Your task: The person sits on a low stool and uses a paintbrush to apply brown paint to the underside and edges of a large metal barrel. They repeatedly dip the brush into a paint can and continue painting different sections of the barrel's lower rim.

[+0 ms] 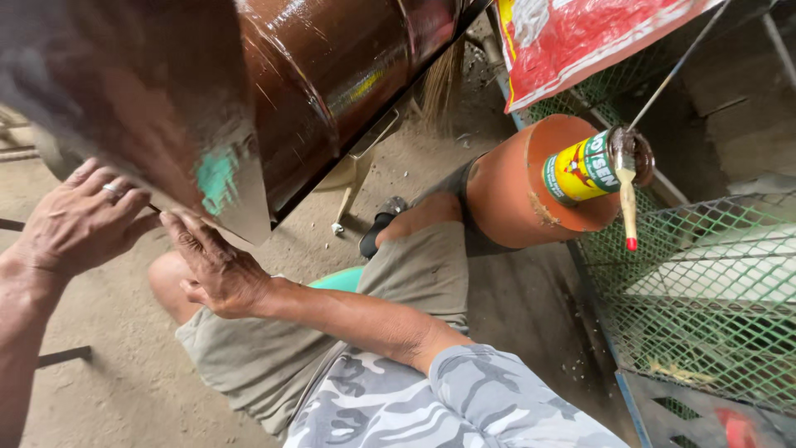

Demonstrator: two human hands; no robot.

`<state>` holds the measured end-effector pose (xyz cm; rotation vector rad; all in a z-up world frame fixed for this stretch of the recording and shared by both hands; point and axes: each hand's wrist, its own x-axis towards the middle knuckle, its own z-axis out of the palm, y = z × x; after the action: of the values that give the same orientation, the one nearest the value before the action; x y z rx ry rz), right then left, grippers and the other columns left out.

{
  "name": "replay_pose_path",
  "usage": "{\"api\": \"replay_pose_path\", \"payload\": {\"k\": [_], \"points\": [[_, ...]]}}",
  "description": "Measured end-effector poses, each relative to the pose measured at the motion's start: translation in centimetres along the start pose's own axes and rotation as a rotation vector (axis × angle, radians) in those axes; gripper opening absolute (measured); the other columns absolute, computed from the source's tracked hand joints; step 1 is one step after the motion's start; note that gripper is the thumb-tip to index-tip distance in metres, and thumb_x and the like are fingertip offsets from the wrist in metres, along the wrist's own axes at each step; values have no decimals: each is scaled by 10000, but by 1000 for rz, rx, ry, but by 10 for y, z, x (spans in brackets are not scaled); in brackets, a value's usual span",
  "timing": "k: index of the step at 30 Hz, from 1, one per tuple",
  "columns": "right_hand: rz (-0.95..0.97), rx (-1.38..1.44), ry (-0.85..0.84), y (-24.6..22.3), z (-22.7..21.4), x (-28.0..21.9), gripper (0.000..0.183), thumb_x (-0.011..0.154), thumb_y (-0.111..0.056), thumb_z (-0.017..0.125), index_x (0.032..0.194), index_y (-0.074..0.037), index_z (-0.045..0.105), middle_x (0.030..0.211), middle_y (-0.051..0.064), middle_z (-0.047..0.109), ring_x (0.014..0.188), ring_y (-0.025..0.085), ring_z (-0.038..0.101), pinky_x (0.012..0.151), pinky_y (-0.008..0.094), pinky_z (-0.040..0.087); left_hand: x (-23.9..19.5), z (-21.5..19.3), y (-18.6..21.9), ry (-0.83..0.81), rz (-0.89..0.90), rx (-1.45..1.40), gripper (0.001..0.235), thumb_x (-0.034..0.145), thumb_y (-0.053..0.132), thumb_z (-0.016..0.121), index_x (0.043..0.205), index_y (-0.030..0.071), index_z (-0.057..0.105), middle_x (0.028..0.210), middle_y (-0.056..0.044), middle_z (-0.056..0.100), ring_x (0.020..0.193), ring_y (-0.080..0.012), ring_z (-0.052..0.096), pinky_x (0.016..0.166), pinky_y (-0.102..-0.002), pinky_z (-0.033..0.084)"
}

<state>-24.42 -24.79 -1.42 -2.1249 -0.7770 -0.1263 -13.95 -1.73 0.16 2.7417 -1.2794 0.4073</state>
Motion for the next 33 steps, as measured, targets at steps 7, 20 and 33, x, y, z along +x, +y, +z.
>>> {"api": "replay_pose_path", "payload": {"k": [7, 20, 33], "points": [[122, 3, -187, 19, 21, -13, 387, 946, -234, 685, 1216, -26, 504, 915, 145, 610, 857, 290, 653, 803, 433, 562, -6, 26, -7, 18, -29, 35, 235, 894, 274, 699, 1084, 136, 698, 1060, -36, 693, 1092, -215, 642, 1099, -380, 478], [-54, -5, -87, 45, 29, -53, 343, 954, -182, 675, 1104, -7, 420, 665, 97, 561, 581, 299, 588, 606, 475, 513, -23, 33, 28, 57, -146, -20, 284, 849, 251, 688, 1105, 135, 725, 1100, -68, 686, 1138, -248, 648, 1128, -410, 472], [2, 126, -68, -1, -91, -83, 737, 904, -88, 632, 1568, -47, 316, 1410, 261, 584, 1070, 295, 718, 868, 305, 602, 8, -1, 95, 103, -139, 48, 275, 837, 349, 817, 957, 142, 682, 923, -33, 640, 1023, -248, 621, 1126, -428, 450]]}}
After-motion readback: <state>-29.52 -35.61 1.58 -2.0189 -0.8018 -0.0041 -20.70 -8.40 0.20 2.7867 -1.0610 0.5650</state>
